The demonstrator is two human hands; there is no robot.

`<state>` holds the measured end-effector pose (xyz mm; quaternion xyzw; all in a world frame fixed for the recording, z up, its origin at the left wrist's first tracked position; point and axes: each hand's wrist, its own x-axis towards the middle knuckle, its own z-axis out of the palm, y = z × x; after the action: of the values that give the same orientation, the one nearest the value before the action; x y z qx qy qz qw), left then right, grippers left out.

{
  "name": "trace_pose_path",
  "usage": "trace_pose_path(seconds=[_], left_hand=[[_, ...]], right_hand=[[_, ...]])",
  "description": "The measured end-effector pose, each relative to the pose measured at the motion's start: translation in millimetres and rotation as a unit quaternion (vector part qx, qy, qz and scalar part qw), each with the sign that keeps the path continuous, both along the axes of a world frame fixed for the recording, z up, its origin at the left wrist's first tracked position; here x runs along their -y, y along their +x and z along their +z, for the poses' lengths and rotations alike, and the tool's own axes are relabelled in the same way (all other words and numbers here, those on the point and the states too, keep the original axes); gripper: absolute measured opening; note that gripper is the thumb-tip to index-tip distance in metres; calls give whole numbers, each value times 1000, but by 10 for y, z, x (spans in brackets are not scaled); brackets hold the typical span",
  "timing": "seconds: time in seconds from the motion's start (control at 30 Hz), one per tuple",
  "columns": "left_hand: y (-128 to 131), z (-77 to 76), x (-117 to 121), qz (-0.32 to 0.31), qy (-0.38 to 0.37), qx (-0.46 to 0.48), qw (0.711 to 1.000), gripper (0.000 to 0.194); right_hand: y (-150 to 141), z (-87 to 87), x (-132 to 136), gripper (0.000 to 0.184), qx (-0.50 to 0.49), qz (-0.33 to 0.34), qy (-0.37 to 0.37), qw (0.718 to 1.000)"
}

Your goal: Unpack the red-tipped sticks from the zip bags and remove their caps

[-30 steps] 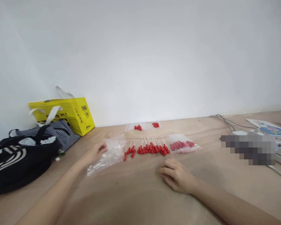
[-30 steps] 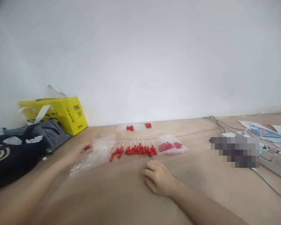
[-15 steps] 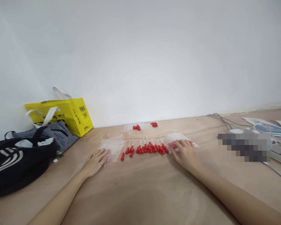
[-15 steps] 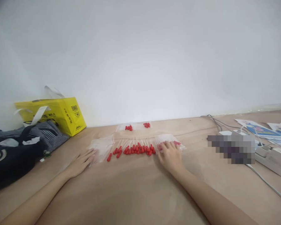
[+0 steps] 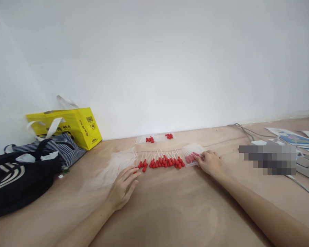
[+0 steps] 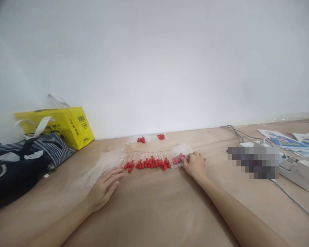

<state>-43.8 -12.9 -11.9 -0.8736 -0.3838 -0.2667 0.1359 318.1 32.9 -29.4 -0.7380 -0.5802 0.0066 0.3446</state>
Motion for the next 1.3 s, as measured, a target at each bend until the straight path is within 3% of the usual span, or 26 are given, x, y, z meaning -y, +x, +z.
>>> trace_pose_path(seconds=[0.2, 0.3, 0.4, 0.53, 0.6, 0.7, 0.83, 0.93, 1.03, 1.17, 1.3], left_hand=[[-5, -20, -22, -8, -3, 28, 1000, 26], [3, 12, -12, -7, 2, 45, 999, 26], [41, 47, 22, -1, 9, 97, 995, 27], [123, 72, 96, -5, -29, 172, 985, 27], [174, 76, 149, -26, -77, 180, 980, 28], [257, 71, 240, -55, -155, 158, 974, 32], [366, 71, 339, -82, -253, 65, 962, 61], [434, 91, 379, -58, -302, 24, 951, 69], [495, 114, 410, -30, -308, 45, 950, 63], [567, 114, 435, -43, -289, 78, 953, 56], [626, 130, 351, -58, -258, 76, 961, 42]], right_hand=[[13, 91, 52, 31, -218, 68, 144, 963], [-142, 154, 163, 34, -392, 187, 171, 884], [-419, 135, 345, 35, -478, 350, 77, 802], [-800, 27, 574, 37, -479, 484, -71, 729], [-941, -24, 618, 39, -456, 525, -109, 710], [-1085, -81, 587, 40, -435, 524, -143, 718], [-1171, -124, 508, 47, -483, 428, -132, 752], [-1144, -106, 513, 52, -541, 387, -117, 738], [-1065, -60, 569, 54, -548, 360, -146, 741], [-999, -23, 649, 57, -488, 373, -214, 760], [-1022, -21, 684, 55, -484, 377, -211, 761]])
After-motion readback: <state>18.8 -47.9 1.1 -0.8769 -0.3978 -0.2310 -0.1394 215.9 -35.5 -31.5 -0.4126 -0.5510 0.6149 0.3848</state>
